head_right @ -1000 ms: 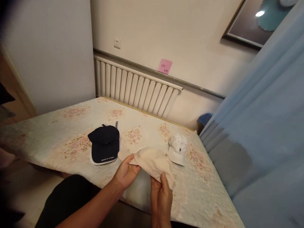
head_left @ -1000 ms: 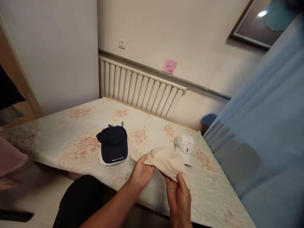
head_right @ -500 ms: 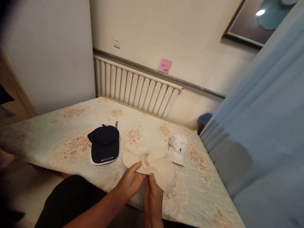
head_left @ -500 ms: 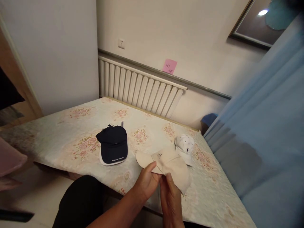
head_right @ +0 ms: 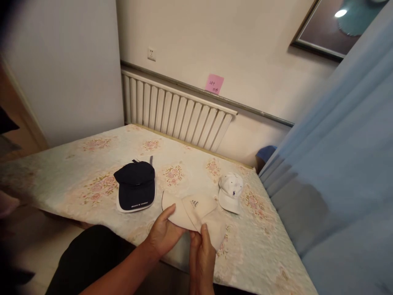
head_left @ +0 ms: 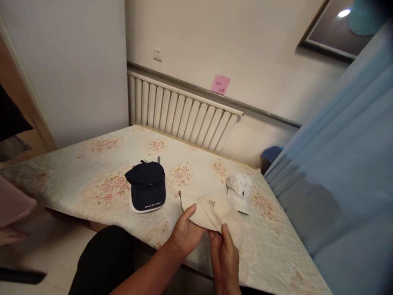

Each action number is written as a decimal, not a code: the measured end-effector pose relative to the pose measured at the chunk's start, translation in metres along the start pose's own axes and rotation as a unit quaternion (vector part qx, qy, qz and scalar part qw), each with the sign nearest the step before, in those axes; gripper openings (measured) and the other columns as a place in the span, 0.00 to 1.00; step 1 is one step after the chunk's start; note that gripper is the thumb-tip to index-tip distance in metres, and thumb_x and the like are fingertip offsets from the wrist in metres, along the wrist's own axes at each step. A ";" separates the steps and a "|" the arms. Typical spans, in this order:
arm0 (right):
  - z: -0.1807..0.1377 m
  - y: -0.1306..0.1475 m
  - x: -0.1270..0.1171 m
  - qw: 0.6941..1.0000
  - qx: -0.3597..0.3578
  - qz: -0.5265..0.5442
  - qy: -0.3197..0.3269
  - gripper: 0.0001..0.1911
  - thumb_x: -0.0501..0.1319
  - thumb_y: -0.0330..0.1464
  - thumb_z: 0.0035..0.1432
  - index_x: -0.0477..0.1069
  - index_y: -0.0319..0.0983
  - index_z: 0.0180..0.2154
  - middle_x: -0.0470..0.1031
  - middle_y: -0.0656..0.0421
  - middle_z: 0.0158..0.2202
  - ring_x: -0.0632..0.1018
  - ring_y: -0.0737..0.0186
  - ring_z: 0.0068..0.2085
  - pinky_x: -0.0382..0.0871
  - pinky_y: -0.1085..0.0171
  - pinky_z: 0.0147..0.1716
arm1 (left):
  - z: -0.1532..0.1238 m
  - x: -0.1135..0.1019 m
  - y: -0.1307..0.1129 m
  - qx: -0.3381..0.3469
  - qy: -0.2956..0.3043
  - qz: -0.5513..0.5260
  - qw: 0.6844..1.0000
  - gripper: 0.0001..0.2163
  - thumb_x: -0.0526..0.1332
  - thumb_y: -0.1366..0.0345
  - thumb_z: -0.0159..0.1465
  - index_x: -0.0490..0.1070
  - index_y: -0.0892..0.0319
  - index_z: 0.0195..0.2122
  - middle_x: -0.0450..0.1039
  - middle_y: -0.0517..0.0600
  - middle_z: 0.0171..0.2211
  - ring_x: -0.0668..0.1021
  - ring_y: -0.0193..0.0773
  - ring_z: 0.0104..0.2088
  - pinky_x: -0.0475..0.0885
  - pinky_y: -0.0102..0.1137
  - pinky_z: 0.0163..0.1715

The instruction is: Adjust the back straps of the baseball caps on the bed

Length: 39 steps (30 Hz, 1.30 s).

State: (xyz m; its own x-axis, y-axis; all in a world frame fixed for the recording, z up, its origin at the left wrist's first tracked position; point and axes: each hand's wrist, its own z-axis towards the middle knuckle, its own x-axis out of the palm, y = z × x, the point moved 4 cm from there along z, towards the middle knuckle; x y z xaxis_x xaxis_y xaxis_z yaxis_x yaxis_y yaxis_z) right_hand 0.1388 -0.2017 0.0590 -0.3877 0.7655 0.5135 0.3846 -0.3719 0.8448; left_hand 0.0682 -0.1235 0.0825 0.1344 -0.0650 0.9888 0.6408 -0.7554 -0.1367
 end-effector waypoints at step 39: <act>0.026 -0.008 -0.056 0.971 0.208 0.098 0.062 0.23 0.66 0.46 0.44 0.78 0.38 0.39 0.81 0.53 0.39 0.79 0.48 0.43 0.68 0.49 0.48 | -0.005 -0.033 -0.004 -0.190 -0.115 0.123 0.967 0.21 0.57 0.56 0.62 0.71 0.68 0.49 0.79 0.55 0.28 0.80 0.46 0.31 0.71 0.36 0.40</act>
State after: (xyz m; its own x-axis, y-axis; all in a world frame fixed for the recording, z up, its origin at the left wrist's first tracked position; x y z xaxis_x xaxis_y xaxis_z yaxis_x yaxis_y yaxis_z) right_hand 0.1796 -0.2279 0.0193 -0.3617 0.6227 0.6939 0.7559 -0.2398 0.6092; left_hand 0.0576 -0.1217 0.0510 0.4405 -0.1589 0.8836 0.2507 -0.9233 -0.2910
